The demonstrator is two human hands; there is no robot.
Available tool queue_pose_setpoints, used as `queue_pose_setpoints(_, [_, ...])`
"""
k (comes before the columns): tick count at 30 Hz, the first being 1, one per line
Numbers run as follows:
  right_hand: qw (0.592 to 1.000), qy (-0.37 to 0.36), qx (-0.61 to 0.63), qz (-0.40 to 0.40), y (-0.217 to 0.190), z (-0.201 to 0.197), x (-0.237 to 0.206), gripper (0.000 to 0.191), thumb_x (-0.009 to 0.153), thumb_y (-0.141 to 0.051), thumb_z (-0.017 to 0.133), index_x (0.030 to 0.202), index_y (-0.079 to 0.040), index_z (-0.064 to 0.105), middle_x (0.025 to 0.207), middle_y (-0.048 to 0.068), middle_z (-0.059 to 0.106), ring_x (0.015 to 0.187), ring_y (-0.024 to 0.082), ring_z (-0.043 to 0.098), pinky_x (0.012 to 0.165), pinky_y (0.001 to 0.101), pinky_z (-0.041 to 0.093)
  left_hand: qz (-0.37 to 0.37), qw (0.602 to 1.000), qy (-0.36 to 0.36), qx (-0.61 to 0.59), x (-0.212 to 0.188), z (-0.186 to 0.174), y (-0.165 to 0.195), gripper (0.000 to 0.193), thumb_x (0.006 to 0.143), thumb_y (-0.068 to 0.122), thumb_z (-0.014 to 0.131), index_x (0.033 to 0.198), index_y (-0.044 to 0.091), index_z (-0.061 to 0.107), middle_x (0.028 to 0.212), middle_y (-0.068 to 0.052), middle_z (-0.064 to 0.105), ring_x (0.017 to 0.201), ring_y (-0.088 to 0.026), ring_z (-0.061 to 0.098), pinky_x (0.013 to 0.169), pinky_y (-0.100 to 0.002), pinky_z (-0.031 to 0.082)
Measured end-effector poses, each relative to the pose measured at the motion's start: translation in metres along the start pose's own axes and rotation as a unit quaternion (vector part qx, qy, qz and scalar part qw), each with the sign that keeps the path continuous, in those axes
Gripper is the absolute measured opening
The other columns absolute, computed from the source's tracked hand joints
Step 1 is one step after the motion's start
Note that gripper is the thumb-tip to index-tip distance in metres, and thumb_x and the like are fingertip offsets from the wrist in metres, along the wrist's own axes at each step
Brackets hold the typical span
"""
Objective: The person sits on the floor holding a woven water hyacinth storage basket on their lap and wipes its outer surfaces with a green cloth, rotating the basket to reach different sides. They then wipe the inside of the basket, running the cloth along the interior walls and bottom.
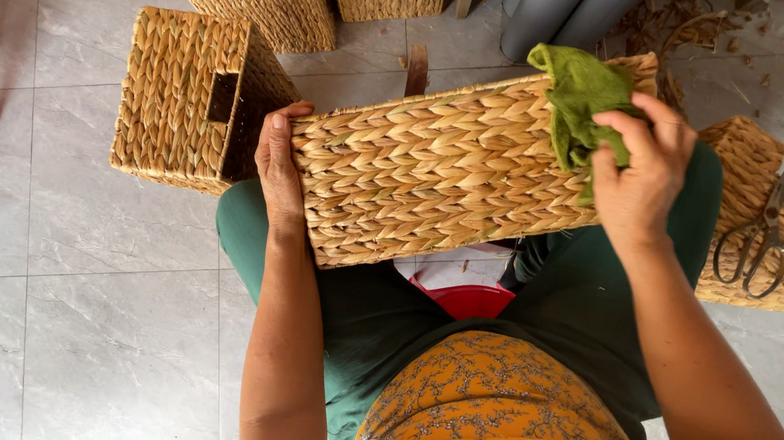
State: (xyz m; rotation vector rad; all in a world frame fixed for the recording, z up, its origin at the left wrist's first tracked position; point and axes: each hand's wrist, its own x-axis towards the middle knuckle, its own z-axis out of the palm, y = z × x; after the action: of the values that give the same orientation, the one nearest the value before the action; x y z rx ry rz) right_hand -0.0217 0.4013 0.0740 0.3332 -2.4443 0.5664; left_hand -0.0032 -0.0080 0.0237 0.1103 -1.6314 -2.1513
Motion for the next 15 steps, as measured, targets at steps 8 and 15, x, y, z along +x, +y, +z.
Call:
queue_pose_setpoints(8, [0.977, -0.031, 0.168, -0.127, -0.126, 0.062, 0.003, 0.032, 0.083, 0.004, 0.081, 0.108, -0.014, 0.07, 0.138, 0.003, 0.056, 0.131, 0.03, 0.054, 0.111, 0.0421, 0.048, 0.018, 1.0, -0.013, -0.004, 0.0, -0.003, -0.002, 0.044, 0.112, 0.039, 0.049, 0.116, -0.001, 0.067, 0.125, -0.011, 0.068, 0.119, -0.02, 0.061, 0.112, -0.036, 0.044])
queue_pose_setpoints(15, [0.943, -0.086, 0.212, -0.242, -0.205, 0.082, 0.01, 0.038, 0.071, -0.008, 0.088, 0.101, -0.017, 0.067, 0.134, 0.004, 0.057, 0.123, 0.029, 0.055, 0.103, 0.0431, 0.05, 0.004, 0.999, -0.033, 0.006, 0.0, -0.003, 0.006, 0.045, 0.113, 0.041, 0.046, 0.12, 0.001, 0.067, 0.124, -0.01, 0.068, 0.116, -0.02, 0.063, 0.107, -0.038, 0.05])
